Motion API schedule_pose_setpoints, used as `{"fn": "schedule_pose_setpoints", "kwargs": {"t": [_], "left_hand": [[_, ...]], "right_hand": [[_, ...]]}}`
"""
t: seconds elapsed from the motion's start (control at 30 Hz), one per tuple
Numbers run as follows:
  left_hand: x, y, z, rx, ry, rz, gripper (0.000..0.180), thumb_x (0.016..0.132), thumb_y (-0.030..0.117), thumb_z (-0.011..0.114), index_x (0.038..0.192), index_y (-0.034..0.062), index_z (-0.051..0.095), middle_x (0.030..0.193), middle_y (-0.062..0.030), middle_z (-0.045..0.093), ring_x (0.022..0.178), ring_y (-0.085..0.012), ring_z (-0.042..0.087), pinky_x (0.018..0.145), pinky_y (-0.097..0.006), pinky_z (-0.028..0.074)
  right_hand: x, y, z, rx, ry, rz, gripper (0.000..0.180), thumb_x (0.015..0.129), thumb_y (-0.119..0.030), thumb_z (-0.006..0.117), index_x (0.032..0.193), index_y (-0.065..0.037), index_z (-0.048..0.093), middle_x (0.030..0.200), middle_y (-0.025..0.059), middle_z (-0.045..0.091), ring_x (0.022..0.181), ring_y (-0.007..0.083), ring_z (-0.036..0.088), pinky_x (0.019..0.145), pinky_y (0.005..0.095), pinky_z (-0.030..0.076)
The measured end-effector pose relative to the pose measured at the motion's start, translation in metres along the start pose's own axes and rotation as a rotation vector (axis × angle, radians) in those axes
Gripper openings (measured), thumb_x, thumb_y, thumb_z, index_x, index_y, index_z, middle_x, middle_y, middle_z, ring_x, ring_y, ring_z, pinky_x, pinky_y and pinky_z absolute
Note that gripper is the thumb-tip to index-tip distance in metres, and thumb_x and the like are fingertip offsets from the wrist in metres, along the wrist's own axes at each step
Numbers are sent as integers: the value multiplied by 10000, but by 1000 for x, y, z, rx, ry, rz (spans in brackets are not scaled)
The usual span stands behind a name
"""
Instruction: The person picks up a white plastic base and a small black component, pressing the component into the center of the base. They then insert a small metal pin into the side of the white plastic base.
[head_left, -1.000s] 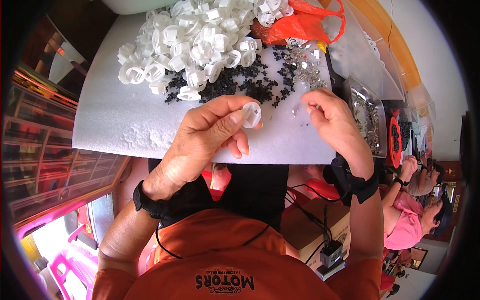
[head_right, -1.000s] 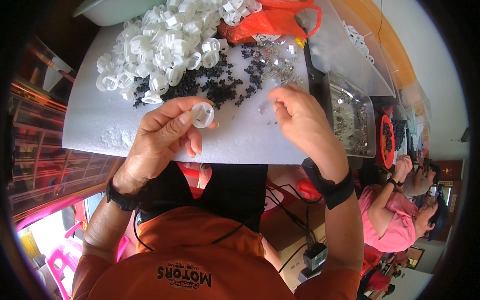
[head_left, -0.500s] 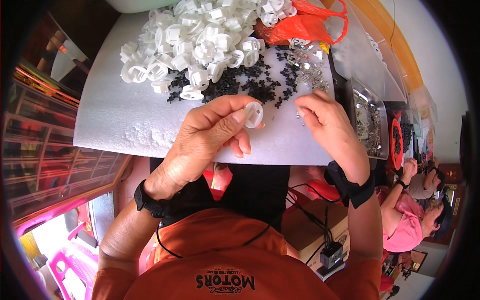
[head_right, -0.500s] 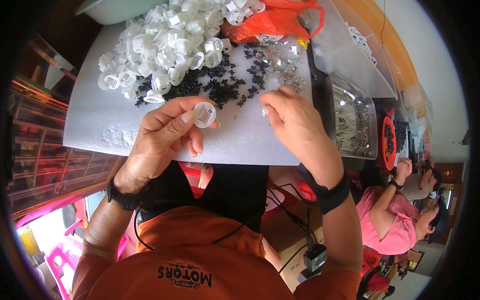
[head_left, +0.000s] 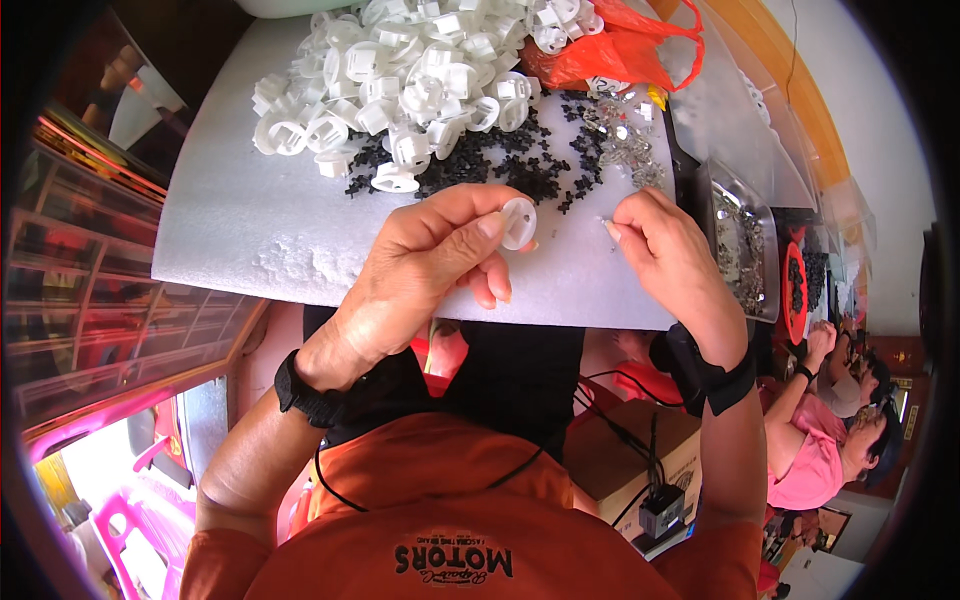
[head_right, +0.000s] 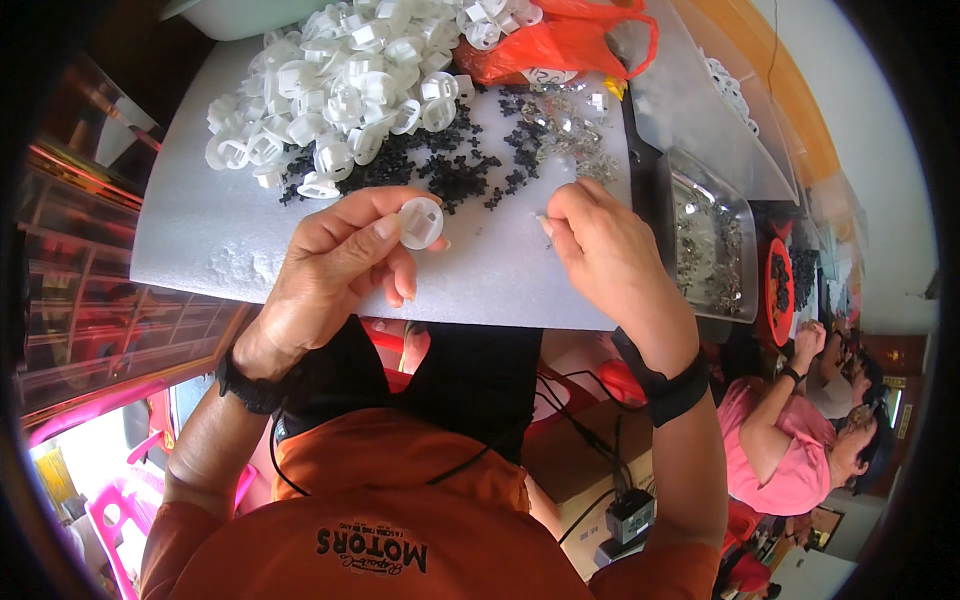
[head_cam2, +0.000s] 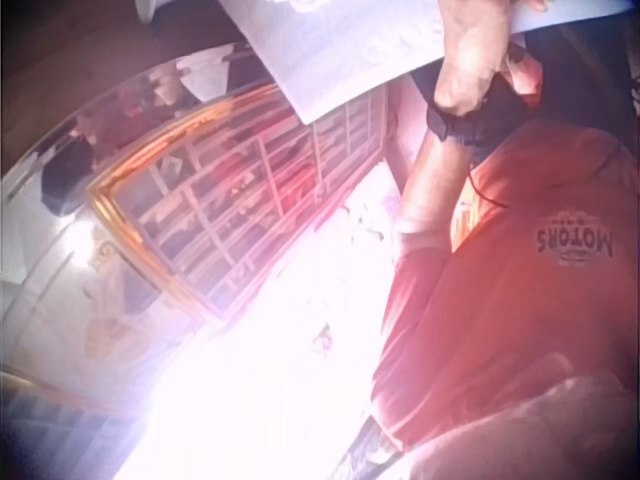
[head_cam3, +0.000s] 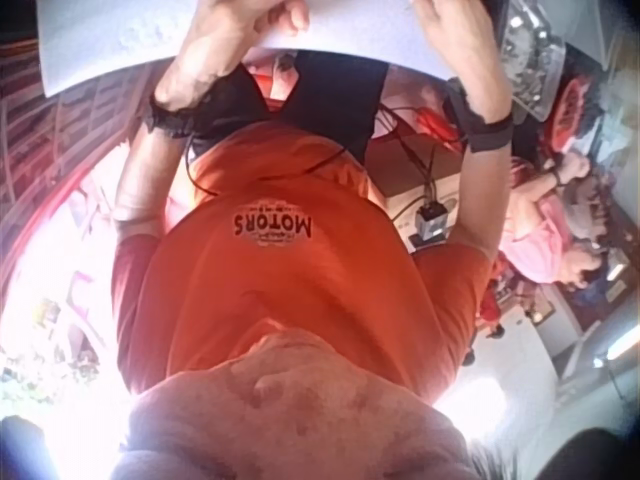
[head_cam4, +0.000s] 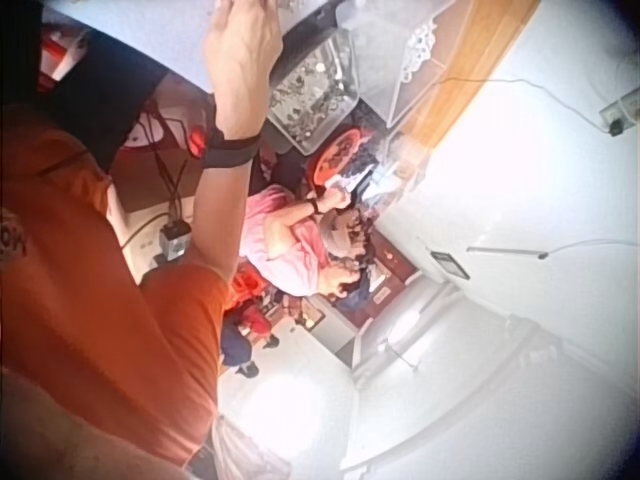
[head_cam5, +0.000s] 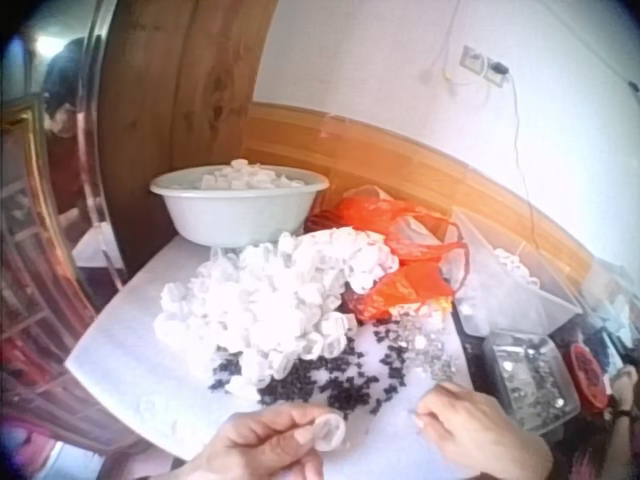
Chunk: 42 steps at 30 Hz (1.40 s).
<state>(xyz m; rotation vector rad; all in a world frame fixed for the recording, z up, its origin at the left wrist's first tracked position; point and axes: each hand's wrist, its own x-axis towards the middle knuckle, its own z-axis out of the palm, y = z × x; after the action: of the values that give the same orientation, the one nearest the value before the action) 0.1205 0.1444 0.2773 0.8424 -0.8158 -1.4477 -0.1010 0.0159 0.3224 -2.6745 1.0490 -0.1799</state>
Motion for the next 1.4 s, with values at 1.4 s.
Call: {"fn": "schedule_pose_setpoints", "kwargs": {"t": [1.4], "left_hand": [[0,1,-6,-194,-16,-43,285,951,184,558,1144,-25,553,854,-33,613,638,-87,582,570,-201,449]], "right_hand": [[1,-73,28,323,303,-318,262,755,51,616,979,-82,593,850,58,539,670,253,608,545,356,496]]}}
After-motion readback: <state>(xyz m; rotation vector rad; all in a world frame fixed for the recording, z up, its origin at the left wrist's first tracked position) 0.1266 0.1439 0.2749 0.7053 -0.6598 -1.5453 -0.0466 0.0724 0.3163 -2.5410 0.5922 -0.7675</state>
